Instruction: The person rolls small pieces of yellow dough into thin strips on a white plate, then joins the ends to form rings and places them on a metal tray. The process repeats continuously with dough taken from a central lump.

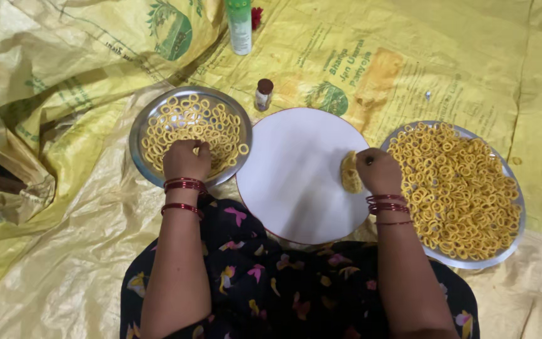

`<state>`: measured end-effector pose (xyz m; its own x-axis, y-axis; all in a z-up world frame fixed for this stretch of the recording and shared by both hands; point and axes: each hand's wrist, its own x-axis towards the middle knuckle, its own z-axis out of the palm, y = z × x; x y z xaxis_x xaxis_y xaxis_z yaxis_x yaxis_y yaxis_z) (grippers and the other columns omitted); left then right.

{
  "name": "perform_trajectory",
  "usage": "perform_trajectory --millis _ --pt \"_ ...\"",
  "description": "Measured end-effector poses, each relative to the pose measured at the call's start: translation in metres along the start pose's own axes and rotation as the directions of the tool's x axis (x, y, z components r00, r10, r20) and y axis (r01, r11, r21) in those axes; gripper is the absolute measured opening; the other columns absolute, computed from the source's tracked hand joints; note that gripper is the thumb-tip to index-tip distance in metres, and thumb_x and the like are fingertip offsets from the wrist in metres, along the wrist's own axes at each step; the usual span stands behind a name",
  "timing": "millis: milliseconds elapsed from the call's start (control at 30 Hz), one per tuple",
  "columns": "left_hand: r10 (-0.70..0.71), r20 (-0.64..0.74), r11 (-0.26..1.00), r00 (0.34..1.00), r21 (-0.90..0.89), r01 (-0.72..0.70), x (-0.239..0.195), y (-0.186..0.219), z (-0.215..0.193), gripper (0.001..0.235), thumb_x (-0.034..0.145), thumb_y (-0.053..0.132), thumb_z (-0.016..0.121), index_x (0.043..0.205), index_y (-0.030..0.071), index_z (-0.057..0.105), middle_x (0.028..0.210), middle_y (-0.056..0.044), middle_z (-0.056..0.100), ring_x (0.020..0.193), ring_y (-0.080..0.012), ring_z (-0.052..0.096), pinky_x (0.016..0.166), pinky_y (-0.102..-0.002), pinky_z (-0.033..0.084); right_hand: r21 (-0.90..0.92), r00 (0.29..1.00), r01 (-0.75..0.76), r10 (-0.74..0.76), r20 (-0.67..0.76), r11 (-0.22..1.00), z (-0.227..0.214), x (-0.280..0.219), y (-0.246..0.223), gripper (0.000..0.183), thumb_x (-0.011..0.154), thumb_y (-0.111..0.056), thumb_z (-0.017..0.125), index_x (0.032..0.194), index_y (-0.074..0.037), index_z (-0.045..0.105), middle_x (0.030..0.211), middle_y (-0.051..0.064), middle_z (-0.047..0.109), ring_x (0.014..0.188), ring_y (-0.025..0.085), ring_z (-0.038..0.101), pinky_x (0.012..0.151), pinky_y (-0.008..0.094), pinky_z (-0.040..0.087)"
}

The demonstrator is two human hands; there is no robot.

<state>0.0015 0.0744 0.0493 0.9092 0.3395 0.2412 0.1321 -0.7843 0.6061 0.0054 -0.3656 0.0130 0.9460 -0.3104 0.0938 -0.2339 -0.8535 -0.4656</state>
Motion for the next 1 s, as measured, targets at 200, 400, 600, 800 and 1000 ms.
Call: perform_trajectory --millis 200,400,600,800,1000 --pt "0.039 0.028 0.999 0.999 -0.029 -0.038 -0.002 0.002 0.002 0.031 0.088 0.033 0.073 0.097 0.004 0.080 0.095 -0.023 0.074 0.089 -0.0404 0.071 0.084 -0.048 0.056 -0.060 0.978 0.200 -0.203 -0.042 0.978 0.013 0.001 0.013 0.039 0.067 -0.037 0.088 0.096 -0.014 0.080 0.086 0.014 0.074 0.075 0.034 0.072 0.065 0.046 0.057" --pt "0.008 0.041 0.999 0.999 -0.032 -0.007 -0.004 0.003 -0.014 0.033 0.088 0.033 0.072 0.101 0.004 0.079 0.097 -0.022 0.074 0.091 -0.0403 0.071 0.084 -0.047 0.056 0.053 0.991 0.085 -0.079 -0.106 0.995 -0.015 0.003 -0.001 0.023 0.089 -0.031 0.076 0.103 -0.013 0.081 0.087 0.011 0.076 0.077 0.027 0.073 0.074 0.038 0.058" --pt "0.007 0.057 1.000 0.998 -0.011 -0.006 -0.004 0.013 -0.012 0.035 0.090 0.036 0.072 0.102 0.004 0.079 0.097 -0.022 0.074 0.092 -0.0399 0.071 0.085 -0.047 0.056 0.714 0.979 -0.010 -0.140 0.151 0.700 -0.027 -0.017 -0.038 0.027 0.092 -0.026 0.073 0.104 -0.003 0.075 0.085 0.004 0.075 0.074 0.008 0.068 0.068 0.024 0.055" --pt "0.027 0.049 1.000 0.998 -0.017 -0.026 -0.006 0.011 -0.018 0.037 0.088 0.036 0.073 0.102 0.002 0.079 0.098 -0.022 0.074 0.092 -0.0399 0.071 0.085 -0.047 0.055 -0.055 0.878 0.197 -0.151 0.454 0.979 0.019 -0.050 -0.054 0.034 0.091 -0.037 0.069 0.101 -0.006 0.078 0.092 0.017 0.075 0.087 0.035 0.070 0.082 0.045 0.055" --pt "-0.024 0.034 0.999 0.999 -0.020 0.025 -0.004 0.015 -0.035 0.037 0.089 0.037 0.073 0.106 0.004 0.079 0.102 -0.022 0.074 0.096 -0.0399 0.071 0.087 -0.047 0.055 -0.195 0.871 0.491 -0.477 0.118 0.849 0.043 -0.034 -0.045 0.033 0.104 -0.034 0.056 0.117 -0.008 0.071 0.126 0.017 0.069 0.122 0.040 0.062 0.107 0.049 0.049"
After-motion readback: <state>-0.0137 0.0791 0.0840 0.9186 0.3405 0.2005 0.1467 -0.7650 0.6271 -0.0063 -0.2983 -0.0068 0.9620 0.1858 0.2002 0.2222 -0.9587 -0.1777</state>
